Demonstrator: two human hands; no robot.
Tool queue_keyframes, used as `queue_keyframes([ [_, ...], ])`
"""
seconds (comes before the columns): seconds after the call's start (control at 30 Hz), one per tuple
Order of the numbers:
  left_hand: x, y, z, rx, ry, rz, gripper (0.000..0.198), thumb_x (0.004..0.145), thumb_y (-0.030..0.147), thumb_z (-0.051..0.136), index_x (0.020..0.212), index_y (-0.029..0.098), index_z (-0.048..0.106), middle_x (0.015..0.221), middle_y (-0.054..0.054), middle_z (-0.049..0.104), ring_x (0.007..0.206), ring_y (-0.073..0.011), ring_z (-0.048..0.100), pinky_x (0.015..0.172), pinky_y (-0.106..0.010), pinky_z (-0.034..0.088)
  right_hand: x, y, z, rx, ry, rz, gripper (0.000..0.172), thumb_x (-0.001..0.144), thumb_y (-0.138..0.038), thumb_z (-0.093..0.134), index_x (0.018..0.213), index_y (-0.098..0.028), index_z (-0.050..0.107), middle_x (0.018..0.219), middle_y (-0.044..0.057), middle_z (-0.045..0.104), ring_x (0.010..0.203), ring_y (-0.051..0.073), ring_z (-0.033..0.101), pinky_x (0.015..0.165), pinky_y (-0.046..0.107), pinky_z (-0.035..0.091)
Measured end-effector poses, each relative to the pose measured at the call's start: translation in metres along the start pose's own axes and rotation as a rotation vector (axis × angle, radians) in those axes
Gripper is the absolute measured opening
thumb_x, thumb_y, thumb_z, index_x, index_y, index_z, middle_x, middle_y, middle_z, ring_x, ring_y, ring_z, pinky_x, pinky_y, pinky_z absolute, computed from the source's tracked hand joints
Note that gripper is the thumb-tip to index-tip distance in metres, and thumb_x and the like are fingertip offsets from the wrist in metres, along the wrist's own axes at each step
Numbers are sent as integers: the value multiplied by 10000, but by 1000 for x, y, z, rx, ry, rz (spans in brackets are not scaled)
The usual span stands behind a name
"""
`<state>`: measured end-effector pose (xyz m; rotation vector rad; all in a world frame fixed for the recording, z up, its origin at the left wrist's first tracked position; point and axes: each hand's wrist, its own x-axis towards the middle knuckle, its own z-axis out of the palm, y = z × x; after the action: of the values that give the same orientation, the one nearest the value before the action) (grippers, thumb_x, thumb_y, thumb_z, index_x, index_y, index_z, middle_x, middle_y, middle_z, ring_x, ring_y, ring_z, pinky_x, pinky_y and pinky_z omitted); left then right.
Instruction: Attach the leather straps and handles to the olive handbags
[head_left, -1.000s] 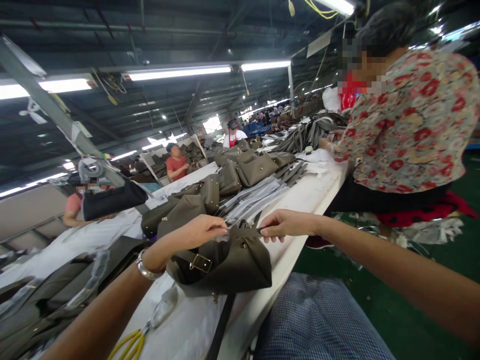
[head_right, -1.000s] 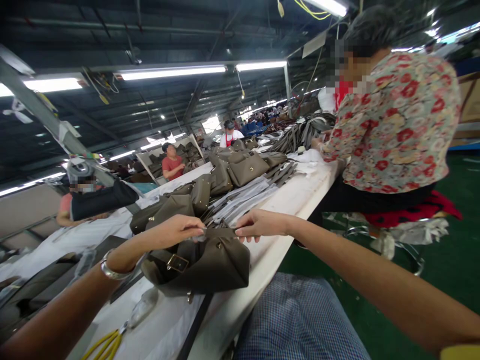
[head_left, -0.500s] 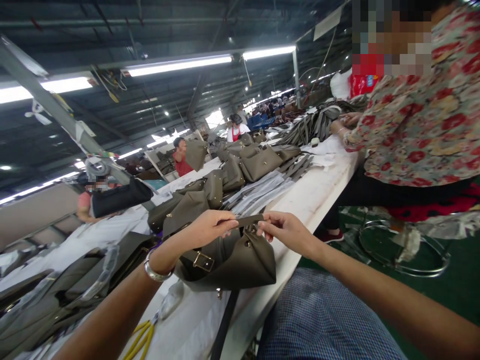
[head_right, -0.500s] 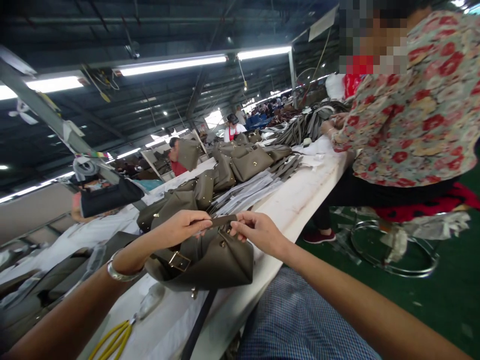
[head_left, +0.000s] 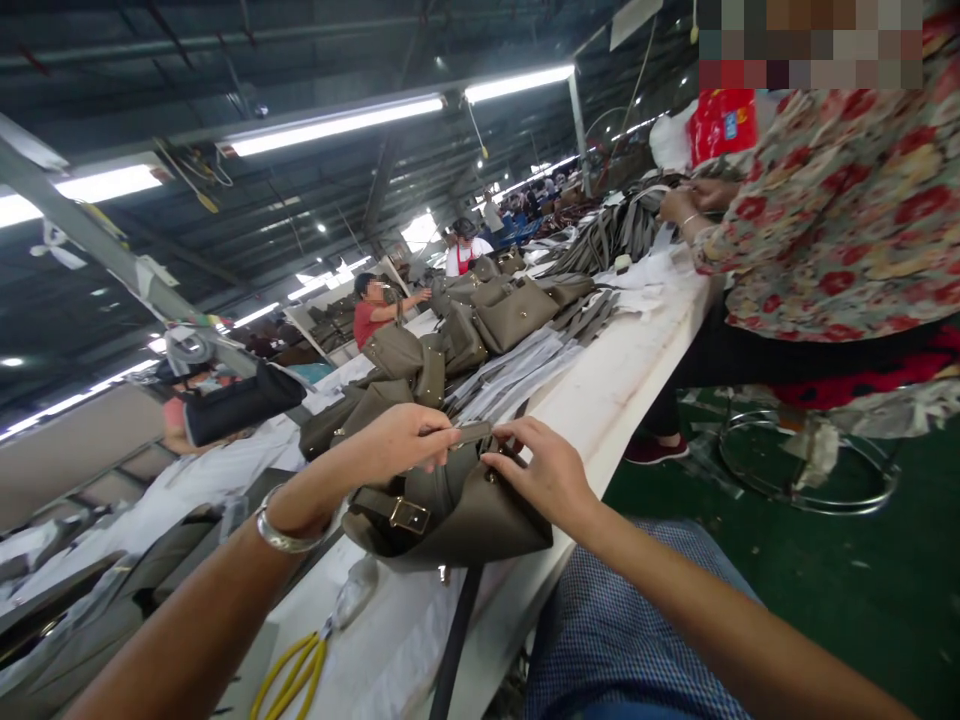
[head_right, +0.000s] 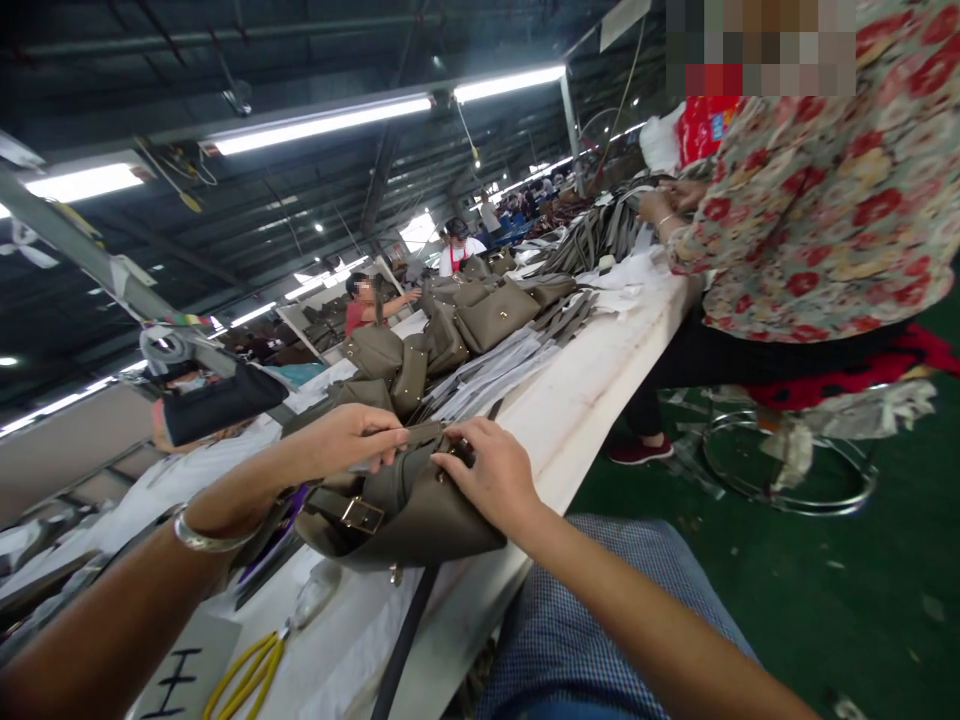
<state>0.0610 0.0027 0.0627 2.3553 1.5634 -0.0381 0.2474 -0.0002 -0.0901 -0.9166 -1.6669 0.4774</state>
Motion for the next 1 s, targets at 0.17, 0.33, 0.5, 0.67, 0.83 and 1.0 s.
queue_keyframes([
  [0.17,1,11,-10,135,-76,-25,378,888,448,485,759,174,711,539,30,593,470,-102,513,468,-204,324,-5,-3,7,113,64,58,175,798,-259,747,925,-221,633,845,-6,614,780,164,579,704,283,452],
  [0.33,9,24,-10,190,-121,-45,385,875,454,486,736,178,716,524,27,590,487,-109,530,470,-205,314,-12,-6,12,147,96,63,176,800,-258,748,904,-212,613,826,-8,587,762,163,562,686,280,439],
  [0.5,16,27,-2,226,-146,-26,358,855,434,495,663,174,649,546,25,599,470,-97,502,473,-216,295,-17,-6,14,177,96,66,187,815,-272,743,935,-212,614,834,-2,578,740,161,558,675,281,441],
  [0.67,23,36,-4,351,-151,61,368,837,406,499,595,167,640,483,39,456,492,-101,413,477,-244,231,-17,-5,17,204,98,57,202,802,-252,762,939,-207,621,824,-4,576,724,157,550,667,276,439],
  [0.83,28,50,-4,386,-223,30,336,811,363,497,593,171,665,477,32,478,488,-113,421,489,-259,240,-19,-7,16,218,79,57,161,815,-250,748,918,-210,631,817,3,583,734,165,554,670,280,445],
  [1.0,31,50,11,440,-125,94,338,826,373,501,582,185,641,516,20,505,516,-124,422,504,-261,230,-20,-9,14,216,63,65,138,834,-256,724,934,-218,637,833,16,596,773,181,572,701,291,465],
])
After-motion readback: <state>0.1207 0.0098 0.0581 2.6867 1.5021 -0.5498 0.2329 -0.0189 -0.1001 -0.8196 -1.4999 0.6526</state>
